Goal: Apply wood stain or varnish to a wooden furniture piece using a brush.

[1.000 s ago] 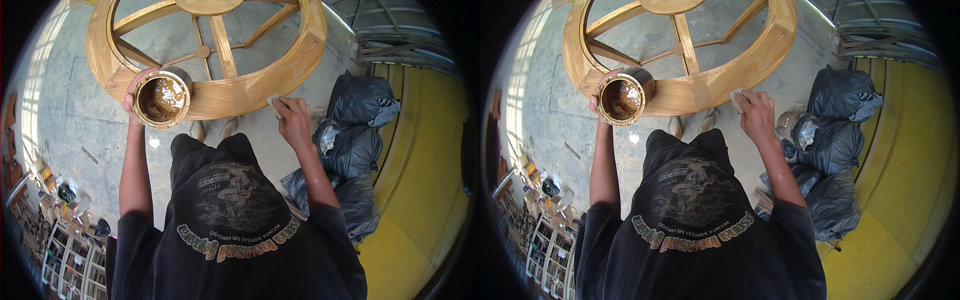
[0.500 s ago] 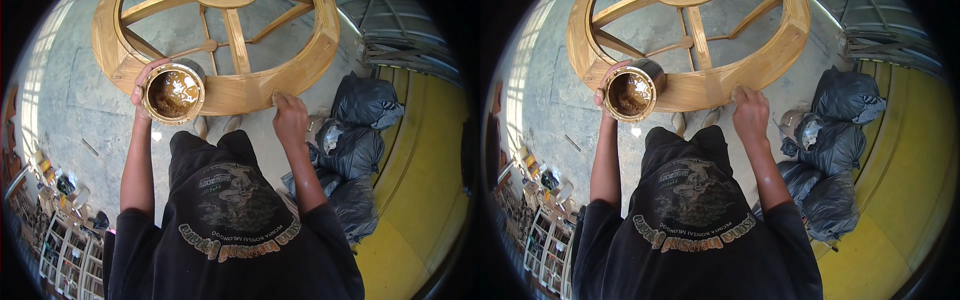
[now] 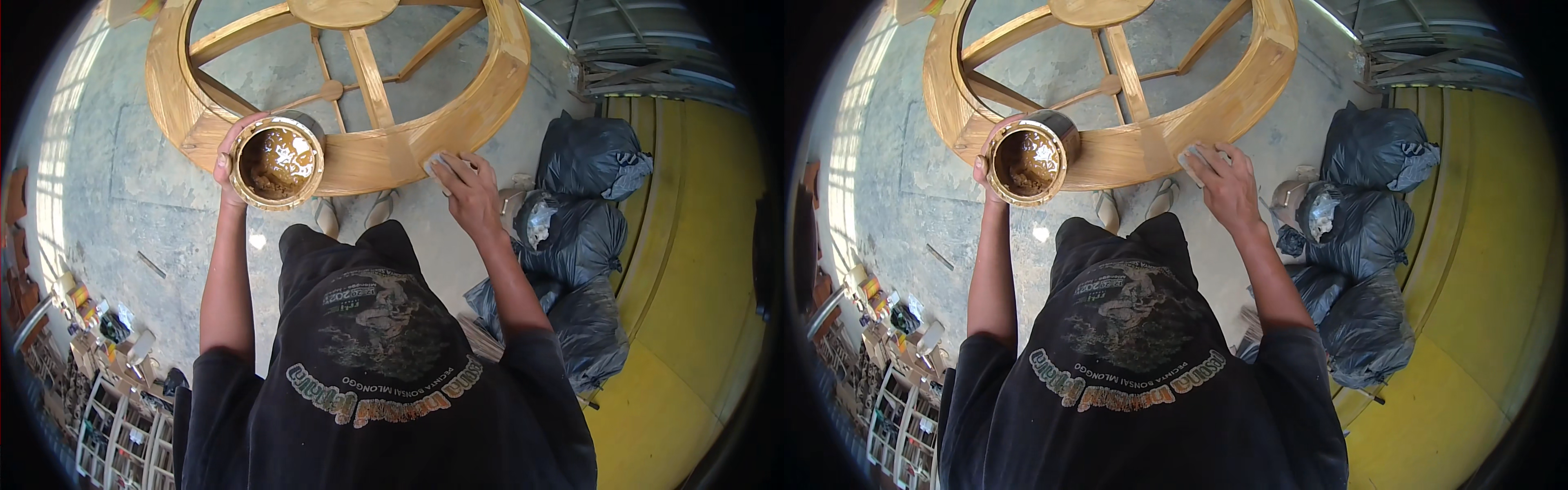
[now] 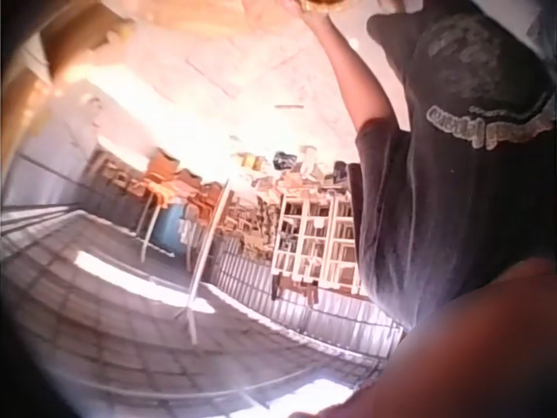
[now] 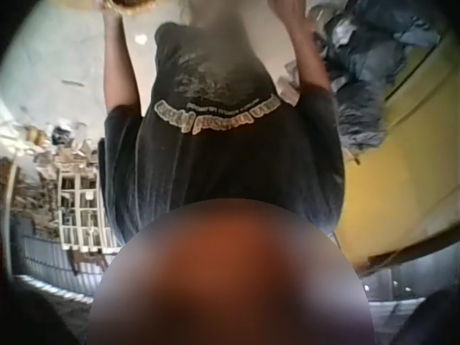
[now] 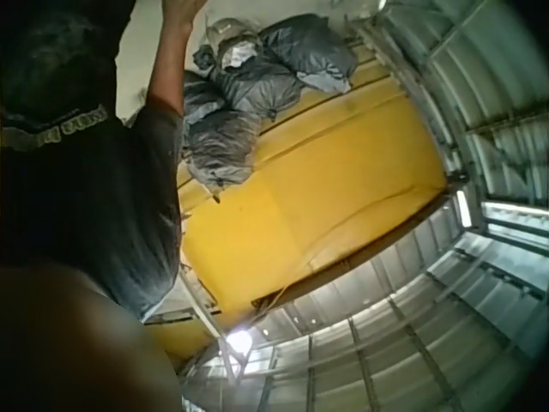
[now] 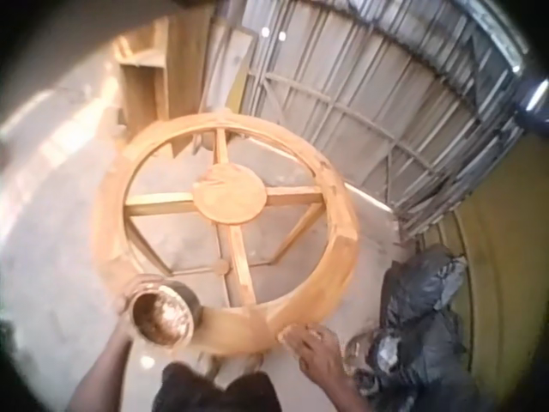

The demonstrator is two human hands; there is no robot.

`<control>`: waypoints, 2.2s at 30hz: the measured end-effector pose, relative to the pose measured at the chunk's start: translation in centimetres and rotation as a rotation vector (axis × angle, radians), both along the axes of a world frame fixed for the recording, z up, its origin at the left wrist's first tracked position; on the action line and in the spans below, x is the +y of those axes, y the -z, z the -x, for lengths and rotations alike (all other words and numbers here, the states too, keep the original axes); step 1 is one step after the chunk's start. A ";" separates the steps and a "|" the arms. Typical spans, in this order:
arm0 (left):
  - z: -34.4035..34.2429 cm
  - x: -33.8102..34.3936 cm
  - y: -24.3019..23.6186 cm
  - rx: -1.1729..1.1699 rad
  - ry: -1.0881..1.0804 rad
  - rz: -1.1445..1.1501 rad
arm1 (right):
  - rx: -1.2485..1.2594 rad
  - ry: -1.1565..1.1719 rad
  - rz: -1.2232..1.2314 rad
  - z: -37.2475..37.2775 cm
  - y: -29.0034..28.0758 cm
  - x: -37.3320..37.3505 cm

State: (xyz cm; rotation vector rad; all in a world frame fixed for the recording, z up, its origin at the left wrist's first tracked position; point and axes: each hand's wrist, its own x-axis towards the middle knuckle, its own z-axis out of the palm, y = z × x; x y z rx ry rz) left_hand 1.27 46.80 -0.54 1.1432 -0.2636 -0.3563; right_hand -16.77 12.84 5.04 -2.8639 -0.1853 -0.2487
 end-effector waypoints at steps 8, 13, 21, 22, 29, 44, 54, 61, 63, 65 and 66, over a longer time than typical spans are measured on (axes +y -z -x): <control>0.2 0.4 0.1 -0.002 -0.016 -0.019 | 0.122 0.051 -0.183 1.1 -1.4 1.4; -0.2 0.6 0.7 0.000 0.040 0.012 | 0.016 0.220 -0.064 -2.2 -0.1 1.7; 0.1 0.1 0.3 0.015 -0.005 -0.007 | 0.131 0.041 -0.207 1.7 -0.6 3.8; 0.2 0.2 0.4 0.028 -0.014 0.015 | 0.267 -0.032 -0.307 1.9 -1.0 3.5; 0.0 0.6 0.7 0.057 -0.007 0.021 | 0.073 0.520 -0.626 0.9 -0.5 -5.5; 0.7 0.9 1.2 0.124 -0.057 0.007 | 0.131 0.012 -0.059 -4.3 -0.8 -9.8; 0.5 -0.5 -0.1 0.091 -0.099 -0.035 | 0.002 0.393 -0.028 -8.6 0.7 -7.8; 0.5 0.0 -0.9 0.100 -0.039 -0.049 | 0.059 0.312 0.027 -3.8 -0.1 1.1; 0.3 0.0 -0.9 0.099 -0.018 -0.038 | 0.035 0.312 0.018 -2.6 0.3 3.0; 0.2 0.0 -0.9 0.094 0.002 -0.028 | 0.044 0.306 0.010 -1.6 -0.1 4.7; 0.2 0.0 -0.8 0.092 -0.003 -0.013 | 0.038 0.312 0.013 -1.0 -0.2 5.1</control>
